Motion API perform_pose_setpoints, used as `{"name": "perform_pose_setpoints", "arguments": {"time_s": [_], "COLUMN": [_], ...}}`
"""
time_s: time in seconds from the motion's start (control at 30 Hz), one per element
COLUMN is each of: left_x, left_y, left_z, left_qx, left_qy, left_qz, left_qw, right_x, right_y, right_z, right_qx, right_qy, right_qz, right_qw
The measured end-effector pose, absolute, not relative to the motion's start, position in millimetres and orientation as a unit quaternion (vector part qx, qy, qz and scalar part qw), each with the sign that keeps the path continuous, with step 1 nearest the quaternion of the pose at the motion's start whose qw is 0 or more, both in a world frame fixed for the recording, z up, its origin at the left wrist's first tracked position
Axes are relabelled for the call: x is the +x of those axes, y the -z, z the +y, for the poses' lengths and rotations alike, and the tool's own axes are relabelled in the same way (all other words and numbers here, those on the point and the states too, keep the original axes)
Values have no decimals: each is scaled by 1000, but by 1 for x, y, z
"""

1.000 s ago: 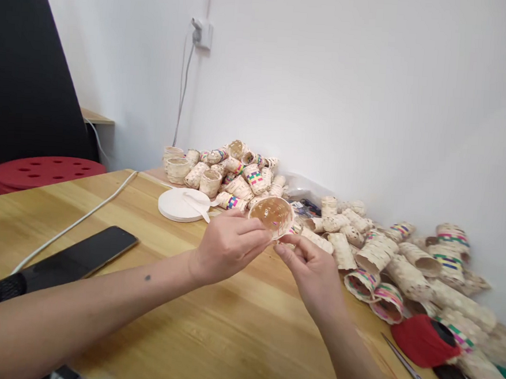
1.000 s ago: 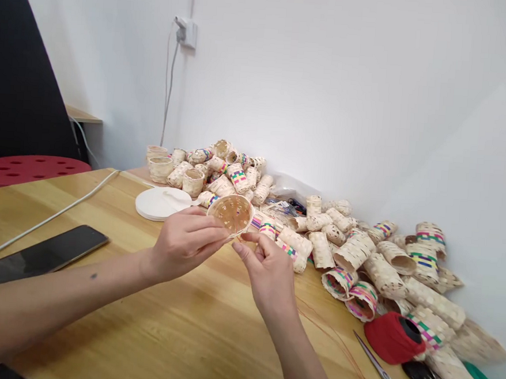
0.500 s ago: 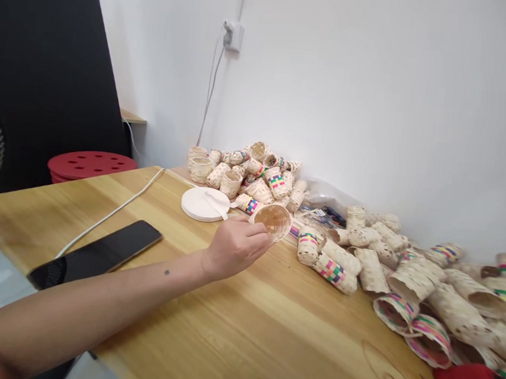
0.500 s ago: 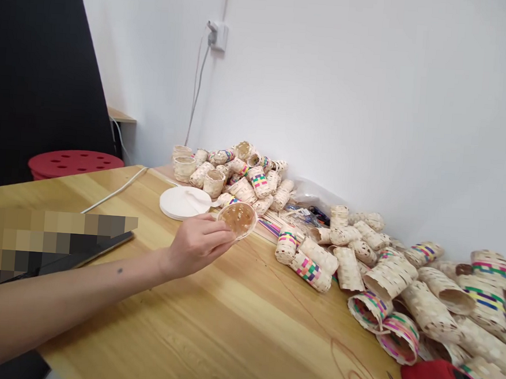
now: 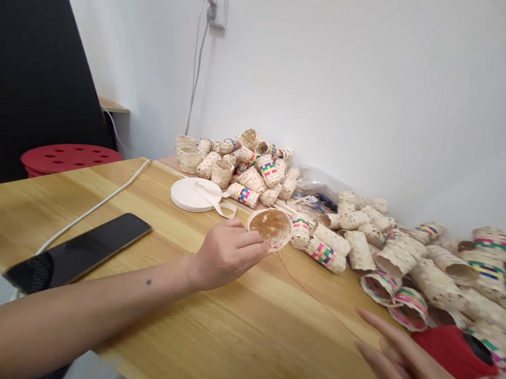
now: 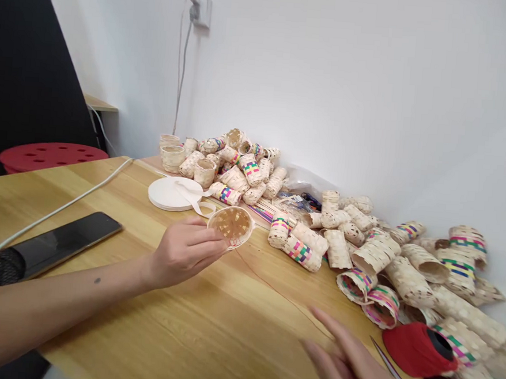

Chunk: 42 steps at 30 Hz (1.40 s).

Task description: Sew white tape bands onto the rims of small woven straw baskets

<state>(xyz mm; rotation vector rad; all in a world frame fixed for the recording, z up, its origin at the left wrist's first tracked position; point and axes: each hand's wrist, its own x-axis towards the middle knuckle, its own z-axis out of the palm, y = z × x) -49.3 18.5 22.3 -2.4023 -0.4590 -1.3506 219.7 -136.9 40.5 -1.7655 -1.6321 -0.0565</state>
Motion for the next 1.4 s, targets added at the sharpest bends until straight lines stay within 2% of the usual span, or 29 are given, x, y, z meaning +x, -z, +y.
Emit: {"name": "perform_pose_setpoints", "arguments": {"time_s": [0.07,0.23,0.3,0.53,0.77,0.83,0.9,1.03,1.2,1.4], "left_x": [-49,-50,-50,-51,-45,-42,-39,-36,-36,-35], "left_y": [-21,-22,-23,-21,-18,-17,-17,-19,-20,-16], "left_z": [14,11,12,18,14,11,7,2,7,14], "left_qx": [-850,-846,-846,-851,-866,-871,-875,-859,-846,-805], "left_qy": [476,486,483,464,444,449,456,453,402,371], "left_qz": [-154,-142,-143,-156,-150,-155,-159,-161,-144,-186], "left_qw": [165,169,175,190,175,126,27,-176,-319,-423], "right_x": [189,136,138,199,213,203,190,170,166,169], "right_y": [-41,-41,-39,-19,-28,-36,-41,-41,-38,-33], "right_z": [-113,-55,-54,-94,-101,-98,-90,-69,-57,-60], "right_qx": [-671,-606,-602,-706,-697,-664,-604,-535,-502,-499], "right_qy": [-70,-247,-277,-234,-23,25,40,-4,-121,-162], "right_qz": [-660,-656,-639,-539,-636,-672,-725,-787,-794,-781], "right_qw": [330,375,390,396,330,328,328,308,321,340]}}
